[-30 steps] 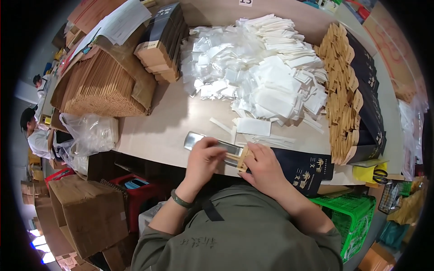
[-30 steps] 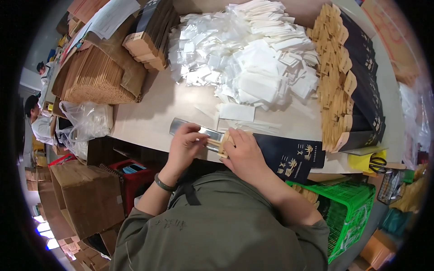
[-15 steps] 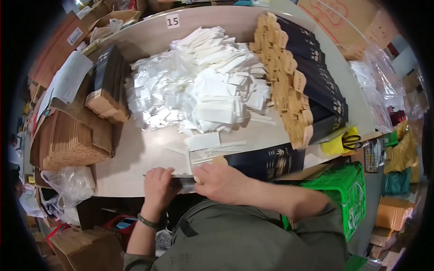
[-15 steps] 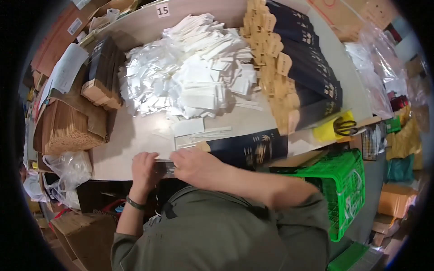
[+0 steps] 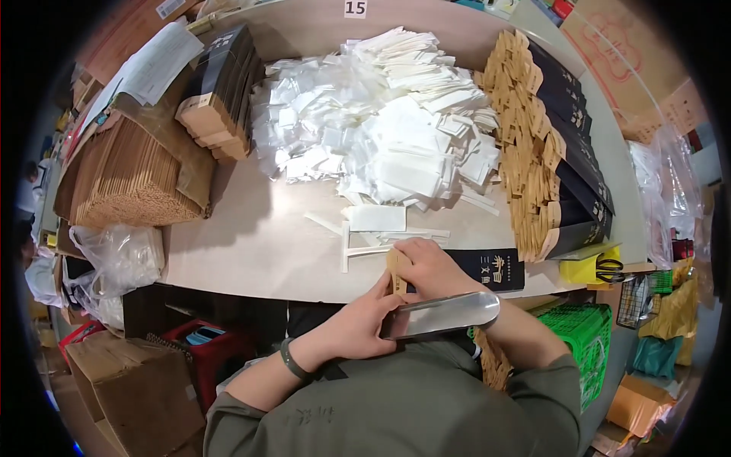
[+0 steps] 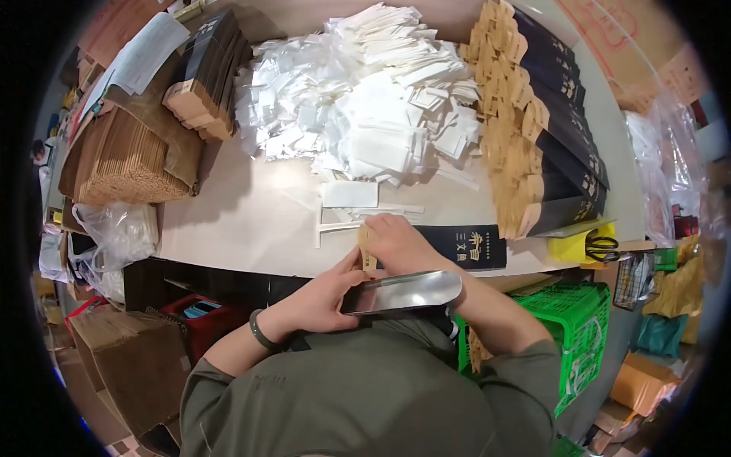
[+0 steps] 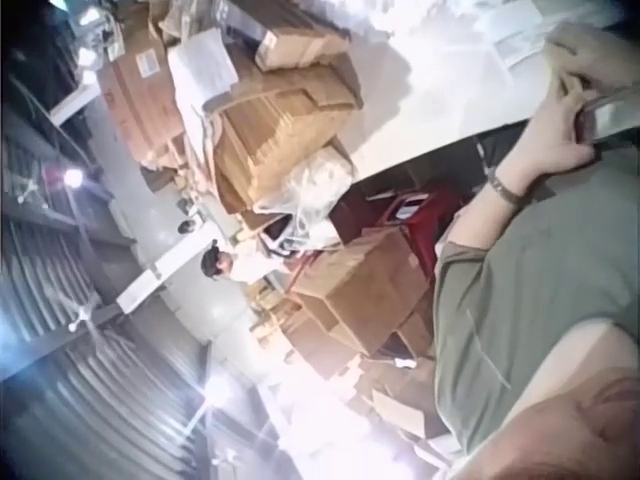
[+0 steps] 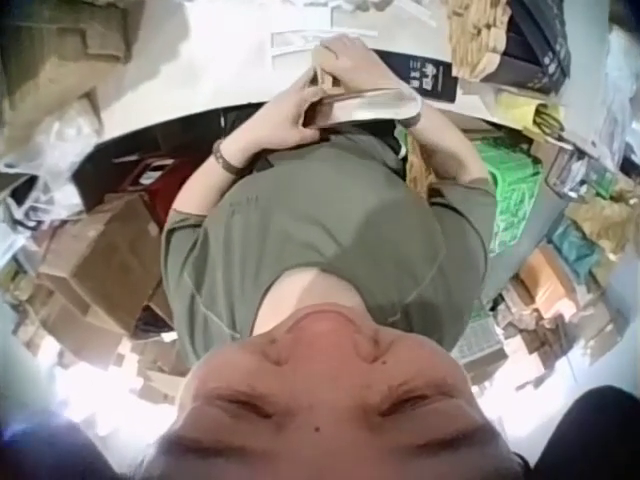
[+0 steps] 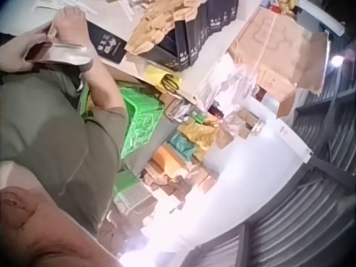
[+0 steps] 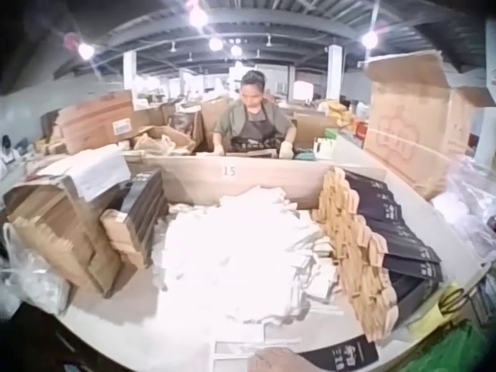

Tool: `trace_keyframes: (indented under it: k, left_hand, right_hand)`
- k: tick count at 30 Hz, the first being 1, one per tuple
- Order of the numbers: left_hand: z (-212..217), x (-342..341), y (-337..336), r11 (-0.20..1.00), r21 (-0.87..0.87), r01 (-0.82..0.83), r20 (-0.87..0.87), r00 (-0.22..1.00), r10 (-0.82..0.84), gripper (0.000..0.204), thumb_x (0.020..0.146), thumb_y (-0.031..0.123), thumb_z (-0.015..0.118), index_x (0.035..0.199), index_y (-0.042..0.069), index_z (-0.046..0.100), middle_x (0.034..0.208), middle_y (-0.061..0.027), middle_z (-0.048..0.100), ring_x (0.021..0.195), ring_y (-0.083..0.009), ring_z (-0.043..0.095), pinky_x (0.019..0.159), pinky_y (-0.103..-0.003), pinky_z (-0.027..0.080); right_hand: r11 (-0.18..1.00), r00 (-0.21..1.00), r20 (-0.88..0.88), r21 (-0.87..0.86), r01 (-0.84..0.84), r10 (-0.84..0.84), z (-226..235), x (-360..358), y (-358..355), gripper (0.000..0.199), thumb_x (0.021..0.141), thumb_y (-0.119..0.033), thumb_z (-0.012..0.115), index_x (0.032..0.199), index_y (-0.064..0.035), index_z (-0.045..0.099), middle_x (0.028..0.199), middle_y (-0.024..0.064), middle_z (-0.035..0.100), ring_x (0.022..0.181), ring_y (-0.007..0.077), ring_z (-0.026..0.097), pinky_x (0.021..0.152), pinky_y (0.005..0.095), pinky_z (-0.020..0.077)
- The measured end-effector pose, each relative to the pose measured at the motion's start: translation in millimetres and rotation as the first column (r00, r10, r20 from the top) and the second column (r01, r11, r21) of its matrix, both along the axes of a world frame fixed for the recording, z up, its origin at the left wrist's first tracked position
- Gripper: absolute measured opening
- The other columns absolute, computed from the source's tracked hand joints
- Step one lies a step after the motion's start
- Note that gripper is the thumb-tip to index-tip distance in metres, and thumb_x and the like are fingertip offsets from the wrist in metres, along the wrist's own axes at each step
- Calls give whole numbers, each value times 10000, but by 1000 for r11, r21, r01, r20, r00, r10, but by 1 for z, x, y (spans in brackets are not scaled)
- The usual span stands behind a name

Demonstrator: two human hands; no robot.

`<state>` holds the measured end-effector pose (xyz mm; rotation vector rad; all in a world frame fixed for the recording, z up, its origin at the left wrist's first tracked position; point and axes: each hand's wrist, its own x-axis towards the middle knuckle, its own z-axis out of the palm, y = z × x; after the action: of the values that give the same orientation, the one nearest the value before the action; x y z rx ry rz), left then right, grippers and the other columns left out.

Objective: Packing incense sticks into paper sleeves.

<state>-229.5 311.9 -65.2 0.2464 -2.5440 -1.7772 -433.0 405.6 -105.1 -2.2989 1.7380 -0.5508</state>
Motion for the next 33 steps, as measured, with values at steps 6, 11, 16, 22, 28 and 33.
trace_keyframes:
  k: [6, 11, 16, 22, 28, 33]
  left_hand:
    - [-25, 49, -27, 727, -515, -455, 115, 803, 584, 420, 717, 123, 772, 1084, 38, 586, 931, -134, 629, 831, -300, 644, 727, -369, 524]
    - [-30, 58, -30, 672, -612, -416, 33, 836, 548, 609, 691, 171, 829, 1227, 64, 562, 996, -130, 607, 879, -341, 637, 726, -403, 533]
    - [-28, 72, -38, 701, -611, -367, 153, 815, 559, 703, 688, 195, 843, 1313, 73, 545, 986, -121, 611, 868, -321, 644, 738, -396, 537]
    - [-16, 73, -48, 714, -663, -228, 175, 879, 443, 745, 679, 181, 837, 1345, 83, 520, 985, -123, 609, 870, -335, 640, 739, -406, 538]
    - [-10, 37, -62, 836, -549, -1, 172, 979, 114, 803, 703, 397, 838, 1354, 67, 501, 1052, -155, 599, 958, -364, 612, 804, -419, 516]
    - [-26, 30, -143, 669, -659, -343, -76, 916, 395, 647, 739, 306, 811, 1284, 54, 569, 1265, -196, 580, 1156, -388, 557, 979, -437, 472]
  right_hand:
    - [875, 900, 7, 238, 421, -435, 27, 39, -5, 339, 876, -364, 650, 851, -25, 653, 857, 164, 670, 854, 355, 646, 716, 467, 508]
    - [802, 822, 32, 243, 546, -569, -2, 47, -14, 272, 893, -307, 625, 832, -43, 606, 661, 158, 645, 656, 374, 651, 597, 489, 506]
    - [816, 839, 83, 302, 493, -538, 8, 46, -19, 160, 863, -184, 586, 863, -25, 598, 668, 173, 641, 667, 379, 655, 604, 496, 510]
    - [816, 818, 126, 245, 523, -562, 3, 42, -30, 164, 814, -200, 610, 815, -37, 624, 675, 171, 646, 671, 390, 655, 628, 497, 517]
    - [897, 831, 351, 261, 356, -431, 8, 75, -37, 192, 811, -237, 594, 776, -52, 631, 717, 181, 647, 711, 399, 640, 659, 486, 517]
    - [889, 904, 53, 212, 406, -425, 11, -16, -36, 173, 785, -204, 723, 849, -78, 623, 850, 125, 648, 881, 358, 627, 752, 457, 505]
